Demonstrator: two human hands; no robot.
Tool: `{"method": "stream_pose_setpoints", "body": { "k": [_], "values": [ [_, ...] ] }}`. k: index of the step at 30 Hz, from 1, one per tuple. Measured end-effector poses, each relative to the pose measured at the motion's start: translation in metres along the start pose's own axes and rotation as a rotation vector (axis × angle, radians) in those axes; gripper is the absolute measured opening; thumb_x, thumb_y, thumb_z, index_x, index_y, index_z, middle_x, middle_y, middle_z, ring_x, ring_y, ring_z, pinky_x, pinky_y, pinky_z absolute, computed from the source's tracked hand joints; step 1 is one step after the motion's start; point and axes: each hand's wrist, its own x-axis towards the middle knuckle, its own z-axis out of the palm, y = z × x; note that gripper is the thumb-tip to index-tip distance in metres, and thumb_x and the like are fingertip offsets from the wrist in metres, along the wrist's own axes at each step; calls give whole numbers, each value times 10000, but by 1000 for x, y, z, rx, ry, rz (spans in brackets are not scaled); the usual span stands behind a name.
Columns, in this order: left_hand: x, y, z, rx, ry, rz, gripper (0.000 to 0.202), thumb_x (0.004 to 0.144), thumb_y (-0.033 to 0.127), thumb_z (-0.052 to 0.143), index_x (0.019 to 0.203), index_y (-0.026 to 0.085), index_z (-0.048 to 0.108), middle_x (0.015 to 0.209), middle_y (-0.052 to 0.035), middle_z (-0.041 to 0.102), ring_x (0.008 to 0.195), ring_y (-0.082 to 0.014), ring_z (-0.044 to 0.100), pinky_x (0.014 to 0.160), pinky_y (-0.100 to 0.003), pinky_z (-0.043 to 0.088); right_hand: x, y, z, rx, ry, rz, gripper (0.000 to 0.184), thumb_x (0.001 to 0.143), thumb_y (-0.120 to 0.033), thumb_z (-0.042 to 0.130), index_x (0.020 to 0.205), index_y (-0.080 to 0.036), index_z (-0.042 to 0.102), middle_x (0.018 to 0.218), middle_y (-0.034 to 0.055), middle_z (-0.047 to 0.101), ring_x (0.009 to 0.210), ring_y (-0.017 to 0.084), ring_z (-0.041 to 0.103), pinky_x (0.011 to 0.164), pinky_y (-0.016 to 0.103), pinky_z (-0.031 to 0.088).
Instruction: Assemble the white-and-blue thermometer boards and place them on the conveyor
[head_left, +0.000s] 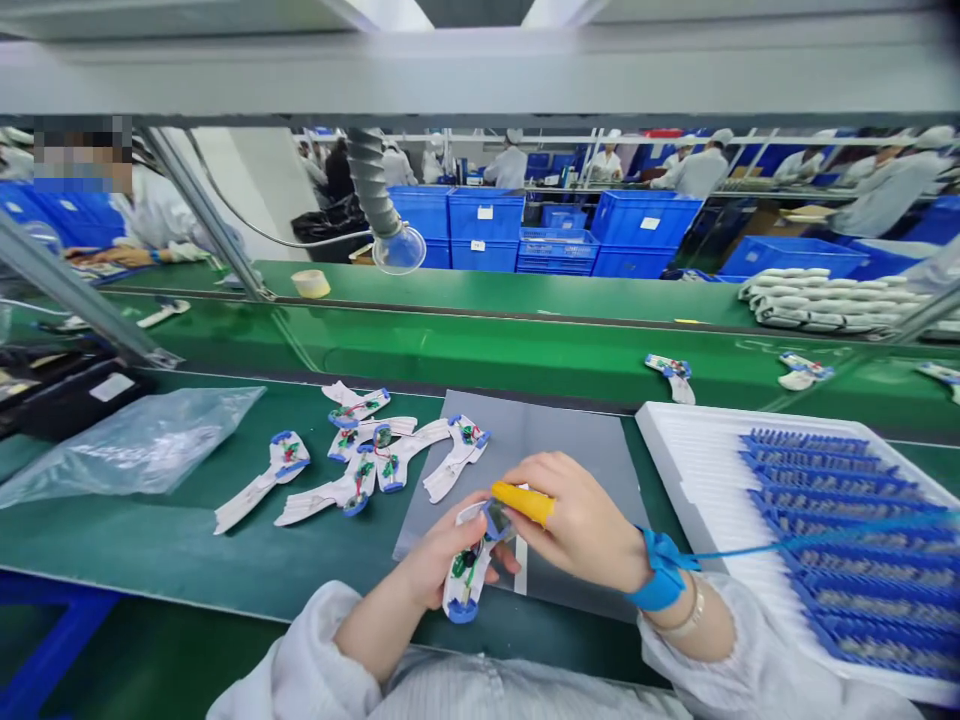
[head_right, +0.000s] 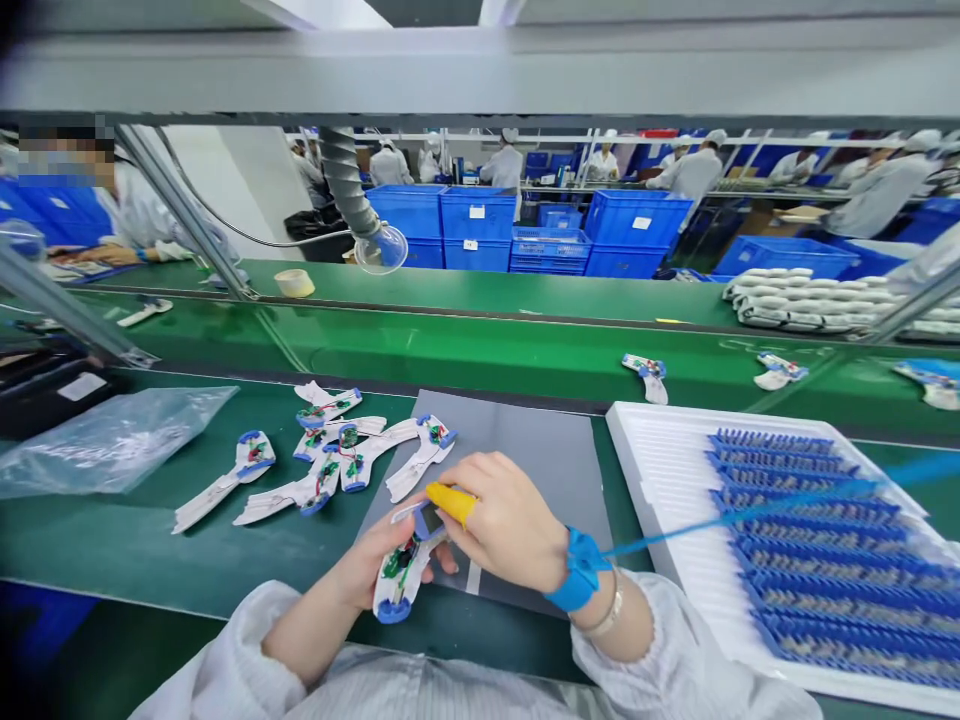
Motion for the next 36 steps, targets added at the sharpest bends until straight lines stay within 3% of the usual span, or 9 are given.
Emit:
{"method": "stream_pose_setpoints", "body": {
  "k": [11,14,18,21,23,26,36],
  "values": [
    [1,1,-7,187,39,-59,539,623,511,681,979,137,526,673,-39,623,608,-151,629,420,-145,435,20,1,-11,-207,-211,-216,157,835,-196,525,721,-156,625,704,29,588,705,152,487,637,309,302],
    [0,0,-6,145,17,-39,535,632,519,669,984,139,534,676,-37,618,591,-145,628,415,-143,440,17,-1,-8,-128,-151,-170,166,848,-199,502,742,-157,622,714,34,597,705,150,495,644,307,323],
    [-6,2,-4,108,-44,28,509,651,511,660,991,150,546,709,-38,618,657,-161,638,452,-149,459,3,-8,3,130,71,-35,115,846,-164,479,876,-160,590,830,44,633,770,149,535,682,290,401],
    [-10,6,-2,99,-65,63,477,668,480,662,1019,176,553,748,-20,611,616,-117,613,481,-149,471,-8,-13,9,259,189,-5,199,835,-220,542,1024,-158,546,917,61,650,877,156,570,770,290,449],
    [-13,8,1,101,-59,61,473,666,460,673,1040,194,556,831,-21,615,601,-95,601,491,-148,472,-13,-14,10,292,202,-10,288,815,-268,598,1074,-163,529,967,65,653,934,155,578,816,283,458],
    [-15,11,5,122,-60,53,530,651,461,683,1088,195,546,918,-52,621,685,-141,627,497,-152,464,-15,-15,8,307,191,-7,243,821,-241,599,1048,-174,547,958,53,662,948,142,587,829,260,469],
    [-15,7,5,147,-41,37,595,642,494,676,1125,184,523,810,-44,627,685,-158,629,498,-171,455,-14,-11,5,315,183,-4,181,821,-230,583,992,-176,559,866,50,656,834,149,594,741,283,480]
  ]
}}
